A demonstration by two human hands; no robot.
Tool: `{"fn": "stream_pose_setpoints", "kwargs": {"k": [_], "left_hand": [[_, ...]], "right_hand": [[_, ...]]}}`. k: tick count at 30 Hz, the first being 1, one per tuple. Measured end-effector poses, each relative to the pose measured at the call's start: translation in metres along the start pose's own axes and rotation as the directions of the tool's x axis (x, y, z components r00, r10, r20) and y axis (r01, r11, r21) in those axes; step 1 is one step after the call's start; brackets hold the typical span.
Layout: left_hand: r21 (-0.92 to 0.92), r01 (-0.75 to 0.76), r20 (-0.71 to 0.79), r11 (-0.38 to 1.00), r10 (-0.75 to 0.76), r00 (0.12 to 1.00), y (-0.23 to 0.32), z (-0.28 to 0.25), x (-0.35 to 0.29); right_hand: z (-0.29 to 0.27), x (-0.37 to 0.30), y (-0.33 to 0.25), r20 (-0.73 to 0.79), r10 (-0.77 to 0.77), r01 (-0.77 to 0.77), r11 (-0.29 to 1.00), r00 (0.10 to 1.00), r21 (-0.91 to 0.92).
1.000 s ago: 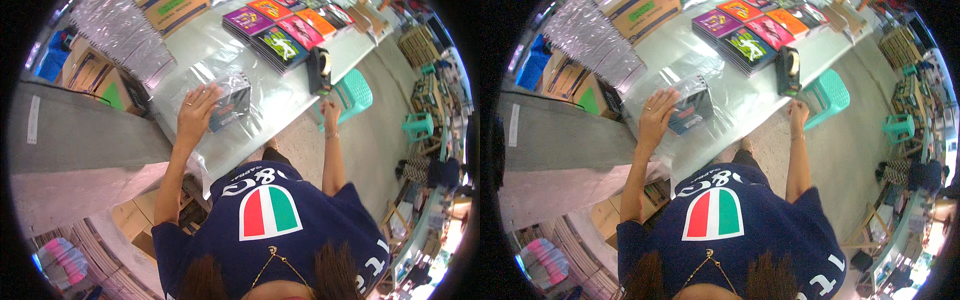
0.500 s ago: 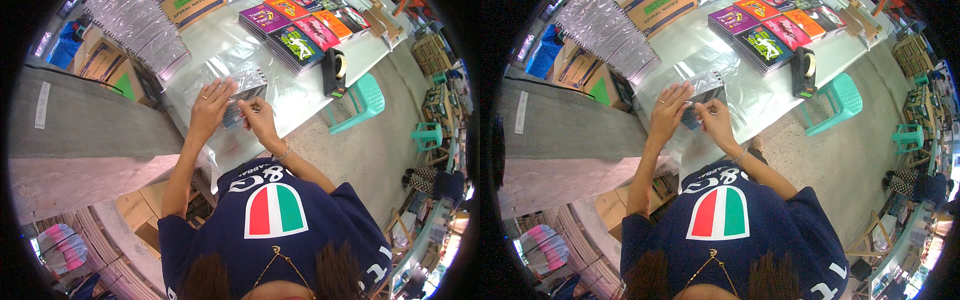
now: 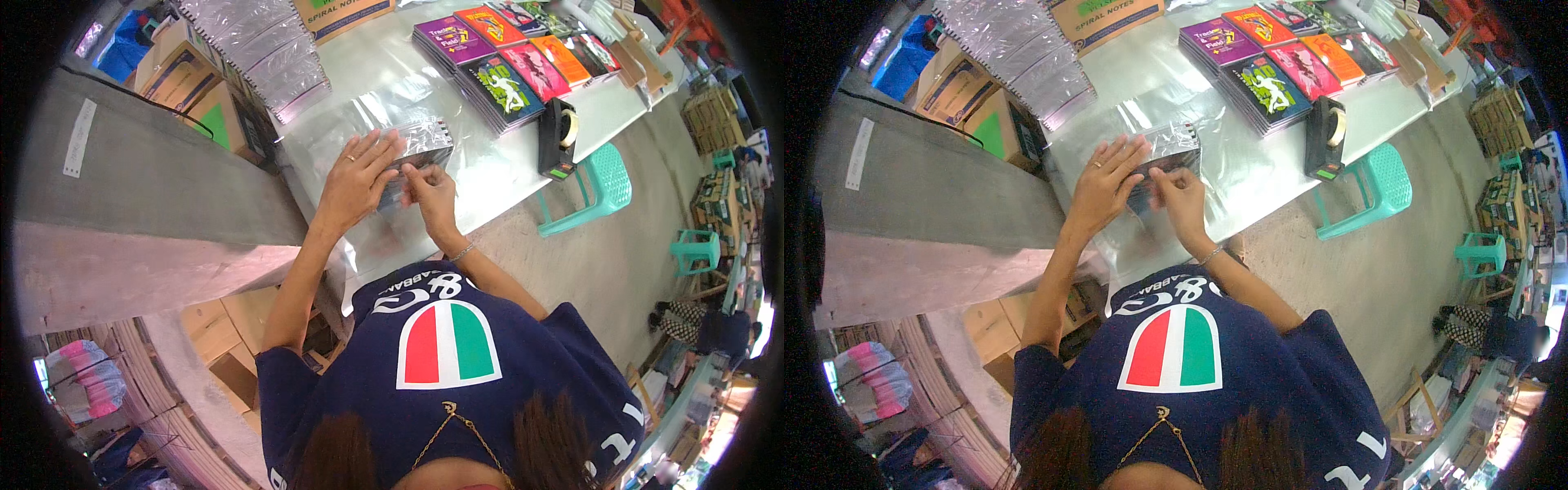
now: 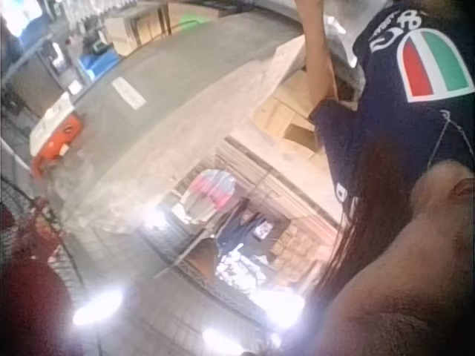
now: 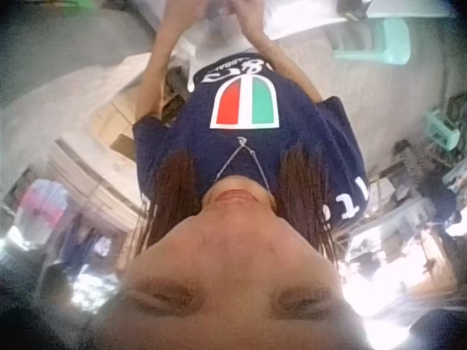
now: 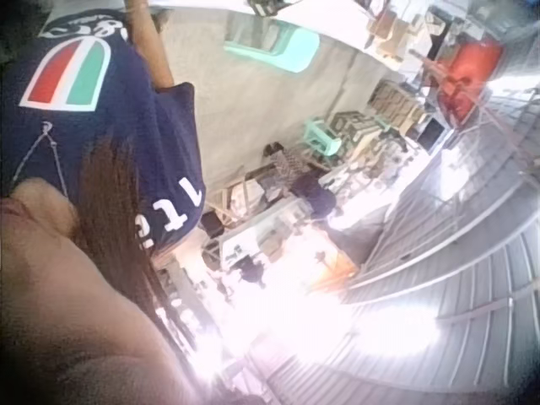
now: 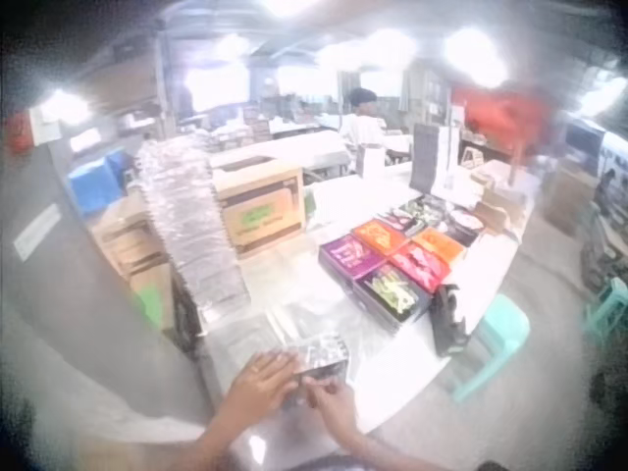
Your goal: The person organizes stacks of notebooks on a table and wraps them in clear plastic film, securing the film with adhesive tape.
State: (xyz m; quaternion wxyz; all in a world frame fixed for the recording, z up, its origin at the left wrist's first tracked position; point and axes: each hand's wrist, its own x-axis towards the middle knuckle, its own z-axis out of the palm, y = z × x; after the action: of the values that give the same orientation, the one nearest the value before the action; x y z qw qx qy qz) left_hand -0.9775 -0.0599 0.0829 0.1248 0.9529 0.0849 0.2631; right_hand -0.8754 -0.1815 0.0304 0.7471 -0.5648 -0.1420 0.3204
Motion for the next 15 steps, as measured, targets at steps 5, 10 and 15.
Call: {"fn": "stream_pose_setpoints", "kwargs": {"k": [5,10,15], "left_hand": [[-0.054,0.046,-0.04,0.997,-0.048,0.998,-0.002,0.006,-0.003],[-0.254,0.253,-0.284,0.933,-0.323,0.903,0.012,0.01,0.003],[-0.905,0.282,0.422,-0.318,-0.754,0.503,-0.008,0.049,-0.046]], "right_hand": [[-0.078,0.019,0.075,-0.286,-0.008,-0.153,0.831,0.958,-0.534],[-0.074,0.039,-0.026,-0.104,-0.149,0.105,0.932,0.983,-0.346],[-0.071,0.072,-0.035,0.173,0.384,-0.347,0.914,0.907,-0.212]]}}
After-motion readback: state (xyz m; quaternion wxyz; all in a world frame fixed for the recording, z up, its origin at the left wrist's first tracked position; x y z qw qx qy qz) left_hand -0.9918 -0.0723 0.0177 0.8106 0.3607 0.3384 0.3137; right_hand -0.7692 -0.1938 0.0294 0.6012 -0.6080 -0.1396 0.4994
